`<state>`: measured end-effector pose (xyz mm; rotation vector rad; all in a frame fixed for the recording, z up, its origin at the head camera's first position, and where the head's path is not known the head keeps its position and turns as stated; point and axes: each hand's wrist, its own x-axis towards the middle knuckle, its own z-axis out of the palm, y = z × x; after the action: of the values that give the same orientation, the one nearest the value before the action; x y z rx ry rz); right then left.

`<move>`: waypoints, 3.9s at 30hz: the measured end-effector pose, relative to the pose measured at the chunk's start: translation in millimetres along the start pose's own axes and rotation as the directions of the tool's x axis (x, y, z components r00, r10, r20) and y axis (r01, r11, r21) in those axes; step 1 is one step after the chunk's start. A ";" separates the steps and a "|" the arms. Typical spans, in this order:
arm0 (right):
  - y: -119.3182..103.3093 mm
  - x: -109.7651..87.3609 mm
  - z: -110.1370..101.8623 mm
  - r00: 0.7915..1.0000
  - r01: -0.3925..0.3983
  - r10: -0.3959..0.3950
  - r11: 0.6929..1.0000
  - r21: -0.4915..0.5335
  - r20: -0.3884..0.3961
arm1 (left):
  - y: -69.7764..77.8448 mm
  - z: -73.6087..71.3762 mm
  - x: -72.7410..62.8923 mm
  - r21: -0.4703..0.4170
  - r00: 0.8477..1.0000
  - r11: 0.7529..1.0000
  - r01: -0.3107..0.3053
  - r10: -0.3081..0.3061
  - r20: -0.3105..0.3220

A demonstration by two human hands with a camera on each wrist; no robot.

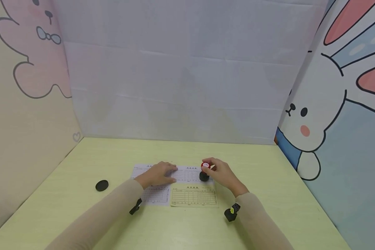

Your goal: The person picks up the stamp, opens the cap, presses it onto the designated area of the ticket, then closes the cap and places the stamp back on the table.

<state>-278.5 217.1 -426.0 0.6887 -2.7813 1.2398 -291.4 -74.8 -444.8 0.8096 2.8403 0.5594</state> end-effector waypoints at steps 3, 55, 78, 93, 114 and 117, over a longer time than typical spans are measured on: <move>0.8 -0.3 0.2 1.000 -0.001 0.001 1.000 0.001 0.001 | -0.4 0.3 0.1 0.000 1.000 1.000 -0.001 0.001 -0.003; 11.3 -1.3 -1.0 0.995 -0.037 0.025 0.992 0.124 0.096 | 0.6 1.8 -2.4 -0.020 1.000 1.000 -0.011 0.011 -0.006; 5.6 1.5 -3.0 0.996 0.067 -0.067 0.998 0.008 0.066 | -0.8 -0.1 -0.3 -0.039 1.000 0.999 -0.002 0.002 -0.005; 2.2 0.7 -1.7 0.996 0.068 -0.066 0.997 -0.027 0.058 | -0.3 1.6 -0.6 -0.050 1.000 0.999 0.006 -0.007 -0.015; 5.0 -0.3 -0.6 0.997 0.043 -0.042 0.999 -0.021 0.058 | 0.2 1.5 -2.8 -0.014 1.000 1.000 -0.013 0.013 -0.021; 5.2 0.0 -0.7 0.997 0.044 -0.044 0.999 -0.004 0.064 | -1.3 3.1 -2.2 -0.001 1.000 1.000 -0.011 0.011 -0.023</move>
<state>-280.6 220.7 -429.1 0.7981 -2.8021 1.2236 -289.4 -76.0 -448.1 0.8237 2.8575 0.5753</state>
